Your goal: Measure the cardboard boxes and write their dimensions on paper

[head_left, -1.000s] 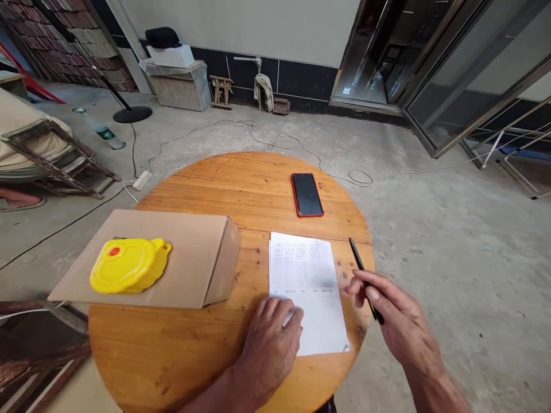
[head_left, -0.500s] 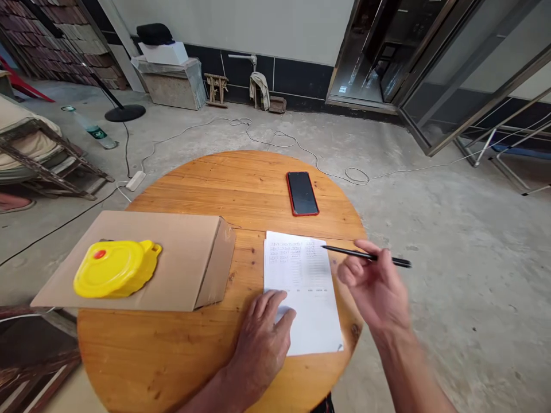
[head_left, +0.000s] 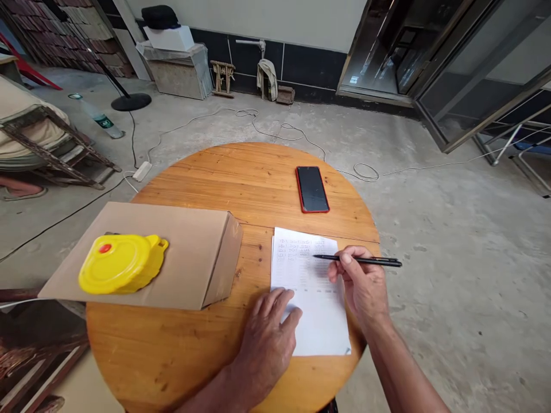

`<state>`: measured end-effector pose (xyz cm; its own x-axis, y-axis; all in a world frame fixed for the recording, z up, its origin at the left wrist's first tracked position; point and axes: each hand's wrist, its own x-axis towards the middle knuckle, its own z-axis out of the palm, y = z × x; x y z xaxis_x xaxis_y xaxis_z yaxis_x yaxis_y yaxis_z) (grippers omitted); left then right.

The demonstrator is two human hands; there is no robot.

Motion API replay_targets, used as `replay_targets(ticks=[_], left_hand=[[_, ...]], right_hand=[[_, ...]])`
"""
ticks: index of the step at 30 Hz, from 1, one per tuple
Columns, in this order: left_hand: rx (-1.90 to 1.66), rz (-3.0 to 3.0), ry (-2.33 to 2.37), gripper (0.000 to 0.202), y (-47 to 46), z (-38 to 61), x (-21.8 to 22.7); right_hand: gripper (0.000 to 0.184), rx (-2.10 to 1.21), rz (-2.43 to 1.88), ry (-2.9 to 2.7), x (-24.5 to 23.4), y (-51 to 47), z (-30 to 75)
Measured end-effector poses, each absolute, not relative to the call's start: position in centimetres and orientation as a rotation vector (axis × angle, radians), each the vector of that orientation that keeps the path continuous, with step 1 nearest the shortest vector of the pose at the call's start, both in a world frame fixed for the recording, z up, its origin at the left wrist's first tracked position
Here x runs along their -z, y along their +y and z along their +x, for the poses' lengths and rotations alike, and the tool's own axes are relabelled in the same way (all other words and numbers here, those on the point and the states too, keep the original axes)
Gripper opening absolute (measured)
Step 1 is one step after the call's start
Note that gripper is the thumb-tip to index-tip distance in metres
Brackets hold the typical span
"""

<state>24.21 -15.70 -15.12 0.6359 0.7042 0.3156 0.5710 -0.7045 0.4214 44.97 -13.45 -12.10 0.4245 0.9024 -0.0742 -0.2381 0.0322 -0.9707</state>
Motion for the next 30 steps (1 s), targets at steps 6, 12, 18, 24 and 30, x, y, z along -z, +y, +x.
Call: replay_targets(ticks=[6, 12, 18, 24, 30], left_hand=[[-0.459, 2.536, 1.078, 0.04, -15.3, 24.8, 14.0], [-0.393, 2.541, 1.083, 0.023, -14.7, 26.0, 13.4], [-0.475, 2.571, 1.001, 0.032, -14.9, 26.5, 14.8], [-0.561, 2.575, 1.031, 0.03, -15.0, 26.3, 15.3], [-0.572, 2.605, 1.08, 0.029, -15.1, 26.4, 15.1]], right_hand=[[0.018, -1.019, -1.265, -0.77, 13.5, -12.4, 44.1], [0.02, -1.06, -1.245, -0.678, 14.9, -11.3, 44.4], [0.015, -0.92, -1.377, -0.892, 15.5, -12.4, 44.3], [0.018, -0.731, -1.528, -1.143, 16.2, -13.0, 43.9], [0.017, -0.614, -1.596, -1.372, 15.7, -12.9, 44.0]])
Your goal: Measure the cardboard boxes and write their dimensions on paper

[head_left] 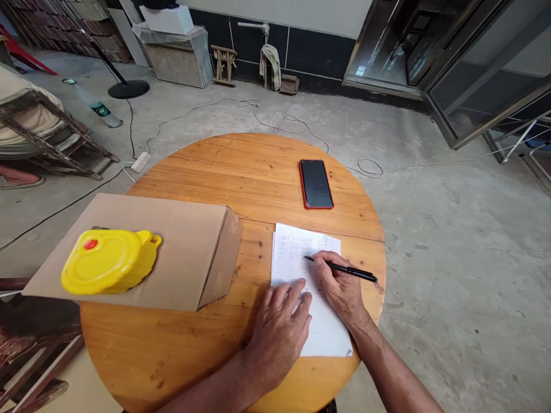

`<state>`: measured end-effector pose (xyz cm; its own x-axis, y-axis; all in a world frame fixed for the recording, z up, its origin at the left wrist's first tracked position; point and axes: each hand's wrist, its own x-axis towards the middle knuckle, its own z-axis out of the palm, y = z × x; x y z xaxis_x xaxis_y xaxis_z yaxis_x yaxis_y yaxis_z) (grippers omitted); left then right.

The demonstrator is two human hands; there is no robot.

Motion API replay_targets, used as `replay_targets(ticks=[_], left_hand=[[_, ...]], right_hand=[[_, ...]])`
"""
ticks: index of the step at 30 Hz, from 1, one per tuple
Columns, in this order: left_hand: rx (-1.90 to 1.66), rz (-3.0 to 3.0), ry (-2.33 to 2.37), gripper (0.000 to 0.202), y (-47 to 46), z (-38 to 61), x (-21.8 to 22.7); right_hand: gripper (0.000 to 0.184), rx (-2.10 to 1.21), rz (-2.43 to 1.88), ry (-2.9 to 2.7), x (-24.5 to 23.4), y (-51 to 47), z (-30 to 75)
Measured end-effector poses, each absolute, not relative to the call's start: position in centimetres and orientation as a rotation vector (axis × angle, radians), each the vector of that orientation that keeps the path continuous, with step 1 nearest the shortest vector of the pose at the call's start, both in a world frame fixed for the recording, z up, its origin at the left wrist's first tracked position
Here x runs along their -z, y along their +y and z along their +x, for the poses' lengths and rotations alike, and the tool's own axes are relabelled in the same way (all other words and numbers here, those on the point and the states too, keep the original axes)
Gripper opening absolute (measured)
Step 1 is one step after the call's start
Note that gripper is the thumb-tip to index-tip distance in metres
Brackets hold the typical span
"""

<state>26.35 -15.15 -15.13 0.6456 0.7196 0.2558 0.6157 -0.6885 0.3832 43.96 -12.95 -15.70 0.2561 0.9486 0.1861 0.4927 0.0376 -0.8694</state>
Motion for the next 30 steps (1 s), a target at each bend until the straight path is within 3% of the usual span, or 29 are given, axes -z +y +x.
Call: replay_targets(ticks=[30], left_hand=[[-0.521, 2.509, 1.064, 0.03, -15.33, 26.17, 14.95]], right_hand=[[0.018, -0.524, -1.618, -1.535, 15.24, -12.7, 43.74]])
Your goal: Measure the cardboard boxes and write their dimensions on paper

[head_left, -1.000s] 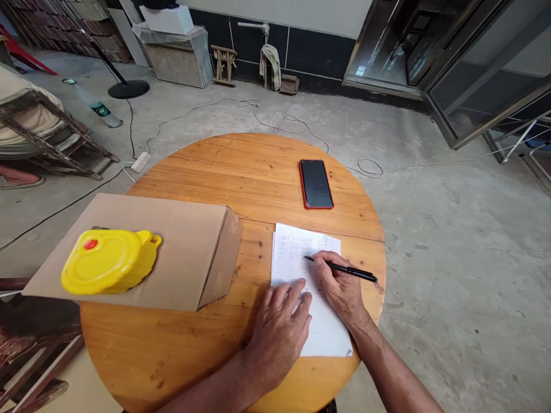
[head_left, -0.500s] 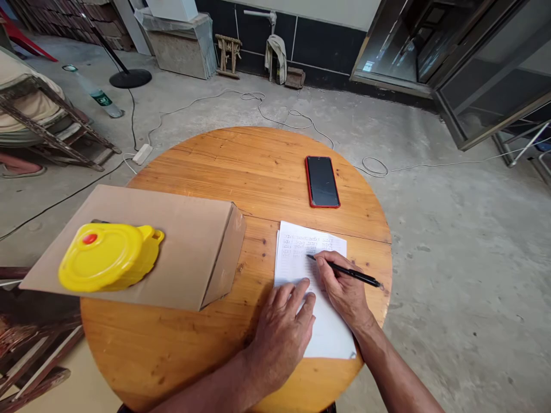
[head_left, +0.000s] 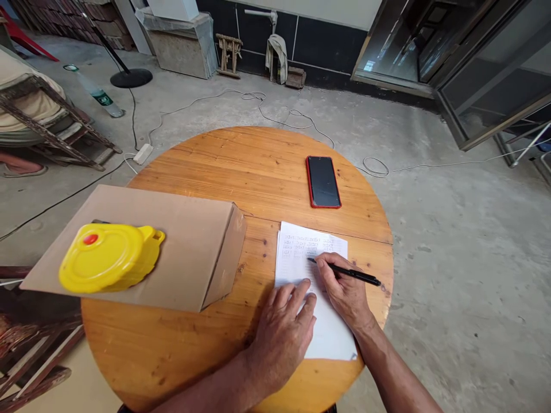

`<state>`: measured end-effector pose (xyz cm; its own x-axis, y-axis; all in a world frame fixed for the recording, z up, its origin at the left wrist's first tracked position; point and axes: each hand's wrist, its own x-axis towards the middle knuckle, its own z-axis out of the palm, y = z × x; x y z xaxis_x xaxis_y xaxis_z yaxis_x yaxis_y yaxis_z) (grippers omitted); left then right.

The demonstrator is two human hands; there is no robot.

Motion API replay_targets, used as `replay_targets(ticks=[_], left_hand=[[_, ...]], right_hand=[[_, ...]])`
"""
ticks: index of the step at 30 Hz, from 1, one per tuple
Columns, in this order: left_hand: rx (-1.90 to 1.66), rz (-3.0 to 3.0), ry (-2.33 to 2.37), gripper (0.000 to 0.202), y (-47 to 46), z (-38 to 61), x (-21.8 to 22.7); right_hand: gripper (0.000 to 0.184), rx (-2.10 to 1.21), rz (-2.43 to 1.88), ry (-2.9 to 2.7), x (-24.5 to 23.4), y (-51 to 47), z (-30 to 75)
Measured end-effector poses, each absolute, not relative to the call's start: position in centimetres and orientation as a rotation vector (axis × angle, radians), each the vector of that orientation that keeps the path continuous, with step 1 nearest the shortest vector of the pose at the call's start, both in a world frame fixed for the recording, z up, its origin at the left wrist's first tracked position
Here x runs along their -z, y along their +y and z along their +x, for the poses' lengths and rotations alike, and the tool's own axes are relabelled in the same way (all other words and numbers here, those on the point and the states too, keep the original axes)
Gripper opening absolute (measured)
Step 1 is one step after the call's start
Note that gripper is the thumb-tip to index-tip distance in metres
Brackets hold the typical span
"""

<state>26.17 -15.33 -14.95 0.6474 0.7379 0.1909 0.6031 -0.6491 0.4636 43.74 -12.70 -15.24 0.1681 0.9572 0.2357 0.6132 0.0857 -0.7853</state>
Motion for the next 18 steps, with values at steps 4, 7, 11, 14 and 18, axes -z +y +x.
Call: replay_targets(ticks=[4, 7, 11, 14, 18], left_hand=[[-0.523, 2.513, 1.067, 0.029, -15.2, 26.21, 14.96], [-0.545, 2.513, 1.08, 0.032, -15.16, 26.2, 15.09], [-0.58, 2.514, 1.092, 0.035, -15.15, 26.25, 15.3], [-0.59, 2.511, 1.093, 0.035, -15.12, 26.3, 15.29], [-0.592, 2.505, 1.091, 0.034, -15.08, 26.35, 15.14]], right_hand=[[0.017, -0.598, -1.624, -1.363, 15.83, -13.02, 44.0], [0.018, -0.627, -1.623, -1.3, 16.01, -13.07, 44.01], [0.019, -0.6, -1.627, -1.341, 15.92, -13.05, 43.95], [0.02, -0.572, -1.641, -1.391, 15.76, -13.01, 43.92], [0.02, -0.547, -1.646, -1.418, 15.58, -12.93, 43.86]])
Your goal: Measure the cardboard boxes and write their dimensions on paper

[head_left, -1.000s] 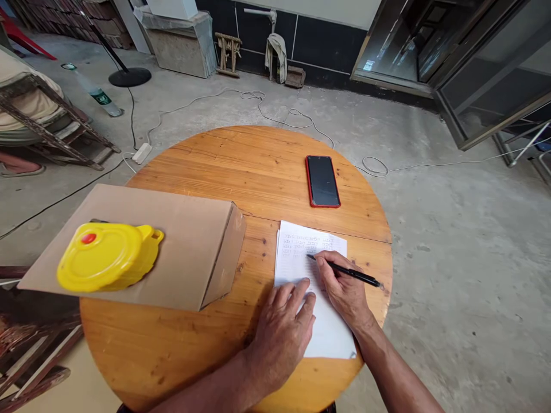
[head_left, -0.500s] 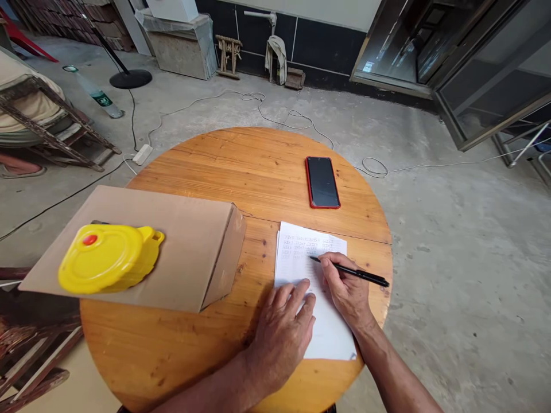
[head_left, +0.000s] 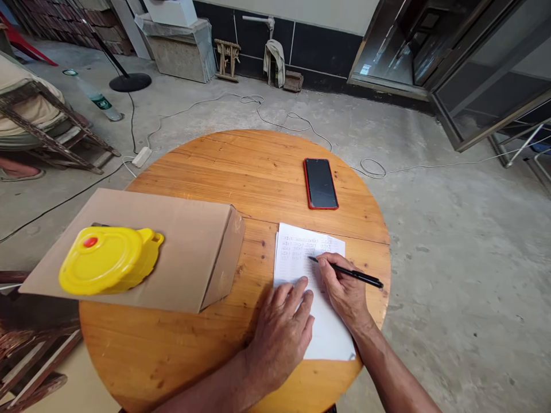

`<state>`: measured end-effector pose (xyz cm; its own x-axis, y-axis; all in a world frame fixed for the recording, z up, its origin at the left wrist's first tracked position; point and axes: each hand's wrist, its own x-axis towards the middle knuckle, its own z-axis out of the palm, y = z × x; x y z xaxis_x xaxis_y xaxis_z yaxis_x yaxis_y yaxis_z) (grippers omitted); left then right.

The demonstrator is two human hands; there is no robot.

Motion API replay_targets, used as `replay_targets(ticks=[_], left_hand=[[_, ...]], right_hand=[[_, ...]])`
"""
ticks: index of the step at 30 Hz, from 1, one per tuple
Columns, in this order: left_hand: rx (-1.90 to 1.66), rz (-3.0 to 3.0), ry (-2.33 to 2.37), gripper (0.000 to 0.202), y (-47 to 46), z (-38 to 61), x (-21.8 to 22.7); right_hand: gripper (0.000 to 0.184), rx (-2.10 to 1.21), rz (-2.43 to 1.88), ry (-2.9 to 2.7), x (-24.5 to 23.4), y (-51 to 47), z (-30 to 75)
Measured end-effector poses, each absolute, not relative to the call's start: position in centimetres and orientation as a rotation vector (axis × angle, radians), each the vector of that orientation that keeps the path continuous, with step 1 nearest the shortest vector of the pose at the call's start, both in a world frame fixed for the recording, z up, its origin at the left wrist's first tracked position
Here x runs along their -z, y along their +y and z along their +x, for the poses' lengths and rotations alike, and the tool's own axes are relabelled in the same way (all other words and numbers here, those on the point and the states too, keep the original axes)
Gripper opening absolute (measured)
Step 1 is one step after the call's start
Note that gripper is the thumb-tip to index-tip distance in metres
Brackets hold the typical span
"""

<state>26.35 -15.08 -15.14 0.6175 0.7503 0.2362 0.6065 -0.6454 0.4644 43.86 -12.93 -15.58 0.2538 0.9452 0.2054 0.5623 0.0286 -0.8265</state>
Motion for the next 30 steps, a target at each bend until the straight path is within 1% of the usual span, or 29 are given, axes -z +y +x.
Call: replay_targets(ticks=[10, 27, 30], left_hand=[[-0.599, 2.497, 1.091, 0.035, -15.1, 26.35, 15.12], [-0.579, 2.479, 1.094, 0.036, -15.18, 26.31, 15.11], [-0.563, 2.47, 1.094, 0.036, -15.19, 26.29, 15.08]], right_hand=[[0.019, -0.553, -1.635, -1.411, 15.61, -13.03, 43.86], [0.018, -0.445, -1.647, -1.537, 15.0, -12.7, 43.58], [0.018, -0.471, -1.634, -1.529, 15.15, -12.77, 43.66]])
